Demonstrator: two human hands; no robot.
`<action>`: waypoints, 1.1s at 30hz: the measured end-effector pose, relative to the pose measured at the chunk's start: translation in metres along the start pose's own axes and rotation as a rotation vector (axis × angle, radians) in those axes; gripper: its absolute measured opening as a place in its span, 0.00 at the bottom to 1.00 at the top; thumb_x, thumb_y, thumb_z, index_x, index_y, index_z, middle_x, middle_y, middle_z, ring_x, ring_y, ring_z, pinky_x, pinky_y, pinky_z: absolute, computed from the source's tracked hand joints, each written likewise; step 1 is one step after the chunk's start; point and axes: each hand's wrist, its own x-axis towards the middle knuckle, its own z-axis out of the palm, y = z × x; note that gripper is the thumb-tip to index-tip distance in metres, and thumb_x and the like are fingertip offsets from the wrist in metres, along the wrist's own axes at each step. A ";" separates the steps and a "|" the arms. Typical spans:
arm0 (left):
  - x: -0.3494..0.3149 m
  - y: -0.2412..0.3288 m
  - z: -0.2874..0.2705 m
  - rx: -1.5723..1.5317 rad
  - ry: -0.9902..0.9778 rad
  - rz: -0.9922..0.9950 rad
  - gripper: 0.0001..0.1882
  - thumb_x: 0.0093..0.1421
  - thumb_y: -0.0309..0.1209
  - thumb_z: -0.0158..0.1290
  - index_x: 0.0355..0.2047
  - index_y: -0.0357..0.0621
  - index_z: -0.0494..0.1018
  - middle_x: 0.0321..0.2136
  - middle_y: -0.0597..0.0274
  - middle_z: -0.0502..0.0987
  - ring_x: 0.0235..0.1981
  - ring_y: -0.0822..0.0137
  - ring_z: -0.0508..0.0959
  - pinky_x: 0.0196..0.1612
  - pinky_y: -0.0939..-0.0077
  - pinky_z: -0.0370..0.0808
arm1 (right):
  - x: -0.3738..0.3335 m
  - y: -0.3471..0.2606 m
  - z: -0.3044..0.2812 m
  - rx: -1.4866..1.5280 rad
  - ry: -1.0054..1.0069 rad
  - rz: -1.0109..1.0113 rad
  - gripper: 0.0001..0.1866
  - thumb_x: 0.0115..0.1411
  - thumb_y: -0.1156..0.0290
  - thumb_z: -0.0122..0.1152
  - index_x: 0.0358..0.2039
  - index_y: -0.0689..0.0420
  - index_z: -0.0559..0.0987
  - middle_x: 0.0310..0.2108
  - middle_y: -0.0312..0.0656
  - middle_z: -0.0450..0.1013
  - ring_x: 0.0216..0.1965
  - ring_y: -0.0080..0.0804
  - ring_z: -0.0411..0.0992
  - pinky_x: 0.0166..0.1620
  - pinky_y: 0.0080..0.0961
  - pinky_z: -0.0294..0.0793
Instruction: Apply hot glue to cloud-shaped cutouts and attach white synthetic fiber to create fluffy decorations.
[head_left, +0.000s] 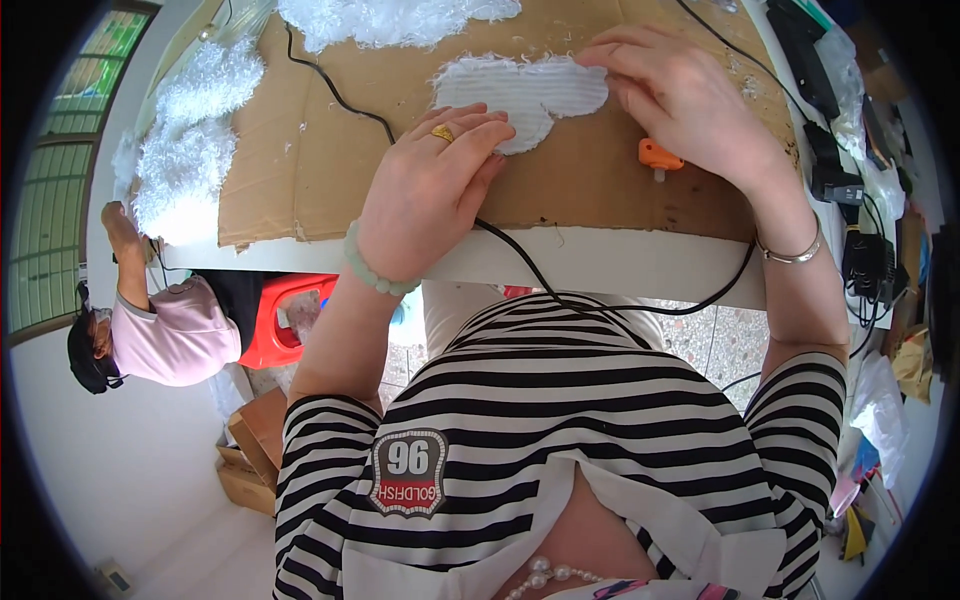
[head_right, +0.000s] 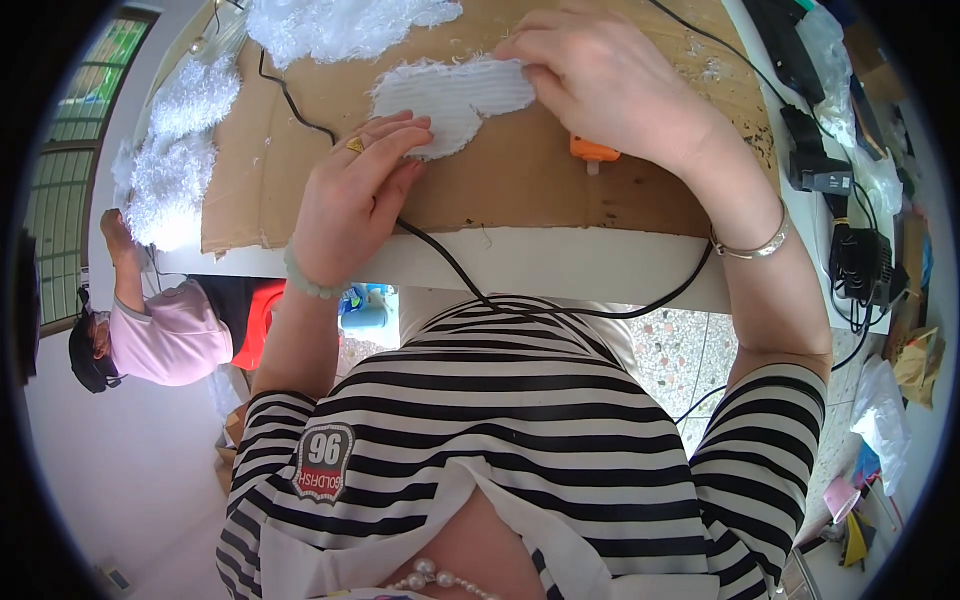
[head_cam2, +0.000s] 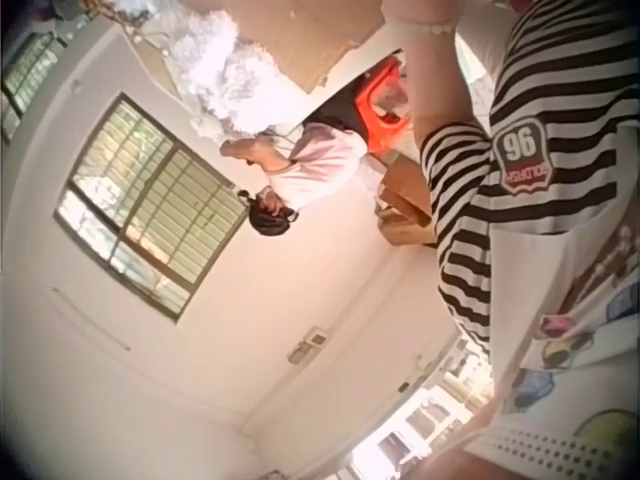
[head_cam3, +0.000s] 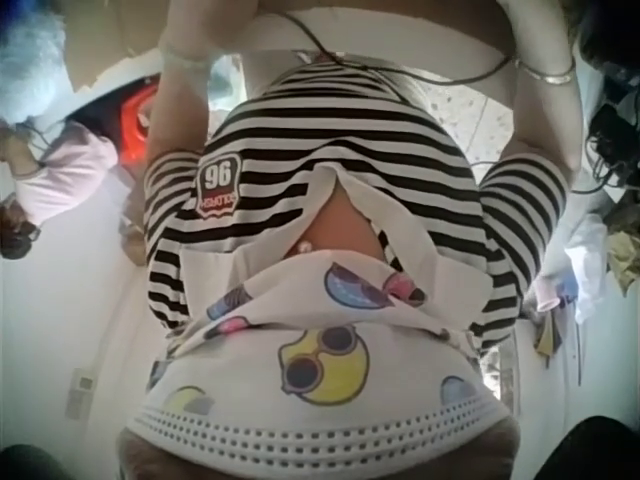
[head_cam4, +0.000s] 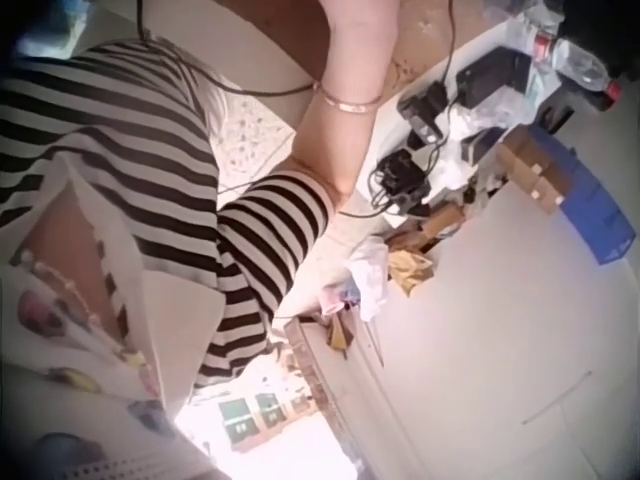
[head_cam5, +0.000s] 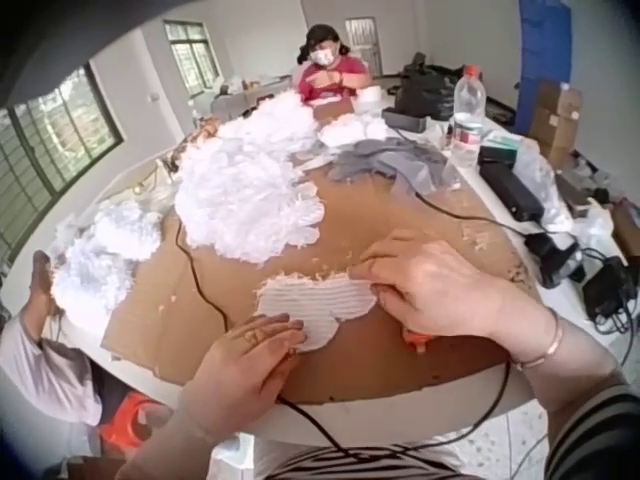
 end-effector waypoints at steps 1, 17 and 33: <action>0.000 0.002 0.002 0.051 -0.027 0.014 0.13 0.50 0.22 0.57 0.37 0.40 0.72 0.37 0.54 0.78 0.43 0.52 0.76 0.46 0.63 0.73 | 0.000 -0.003 -0.010 -0.002 0.004 0.002 0.14 0.50 0.71 0.61 0.40 0.57 0.79 0.46 0.38 0.72 0.49 0.38 0.67 0.53 0.36 0.63; -0.004 0.014 0.014 0.296 -0.118 -0.023 0.16 0.55 0.34 0.55 0.44 0.45 0.72 0.44 0.55 0.76 0.48 0.54 0.75 0.53 0.54 0.68 | -0.009 -0.016 -0.020 -0.265 -0.034 -0.127 0.07 0.50 0.68 0.59 0.29 0.56 0.80 0.39 0.40 0.72 0.46 0.39 0.65 0.48 0.37 0.64; -0.009 0.013 0.016 0.343 -0.074 -0.068 0.15 0.54 0.34 0.56 0.42 0.46 0.73 0.44 0.56 0.77 0.47 0.56 0.75 0.53 0.52 0.66 | -0.015 -0.010 0.001 -0.325 0.005 -0.153 0.09 0.50 0.68 0.62 0.31 0.59 0.81 0.43 0.40 0.72 0.50 0.37 0.66 0.52 0.35 0.64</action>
